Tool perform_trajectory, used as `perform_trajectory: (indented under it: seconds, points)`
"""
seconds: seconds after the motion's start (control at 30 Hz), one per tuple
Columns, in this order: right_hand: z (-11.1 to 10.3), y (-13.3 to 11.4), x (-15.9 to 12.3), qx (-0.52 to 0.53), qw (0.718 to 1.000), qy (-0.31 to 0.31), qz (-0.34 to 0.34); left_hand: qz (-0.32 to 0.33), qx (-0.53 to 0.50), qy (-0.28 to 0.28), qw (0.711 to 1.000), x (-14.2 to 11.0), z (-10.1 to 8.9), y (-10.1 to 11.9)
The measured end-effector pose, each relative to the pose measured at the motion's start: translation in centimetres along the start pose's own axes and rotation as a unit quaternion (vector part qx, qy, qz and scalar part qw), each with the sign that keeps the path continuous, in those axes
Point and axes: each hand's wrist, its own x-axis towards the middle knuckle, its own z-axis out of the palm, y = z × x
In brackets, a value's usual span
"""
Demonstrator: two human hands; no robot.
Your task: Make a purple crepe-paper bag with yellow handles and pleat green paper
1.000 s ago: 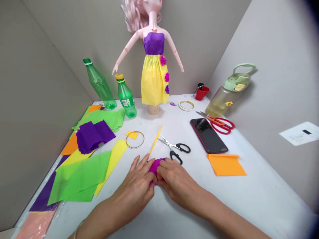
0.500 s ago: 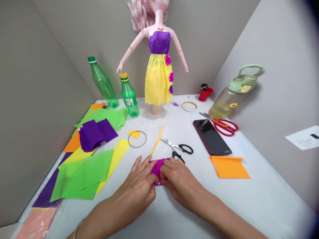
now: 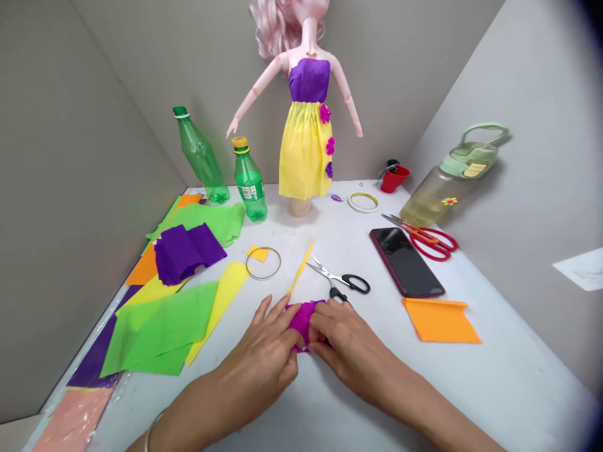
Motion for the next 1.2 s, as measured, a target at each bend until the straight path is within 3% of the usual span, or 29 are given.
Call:
perform_trajectory:
  seconds: [0.57,0.8,0.9,1.07,1.2]
  points:
    - [1.0,-1.3,0.5,-0.074,0.997,-0.019,0.029,0.025,0.029,0.023,0.999,-0.8,1.1,0.2]
    - [1.0,-1.5,0.6,-0.081,0.996,-0.018,0.017,0.001,-0.006,-0.018,1.0,0.2,-0.5,-0.3]
    - [1.0,-1.6,0.5,-0.085,0.996,-0.019,0.02,-0.005,-0.021,0.004,1.0,0.7,-0.5,-0.7]
    - [1.1,-1.5,0.5,-0.098,0.995,-0.017,0.014,-0.016,0.015,0.09,0.996,0.8,0.1,-1.1]
    - [1.3,-1.3,0.4,-0.096,0.995,-0.007,0.012,-0.02,0.011,0.086,0.996,0.8,-0.1,-1.1]
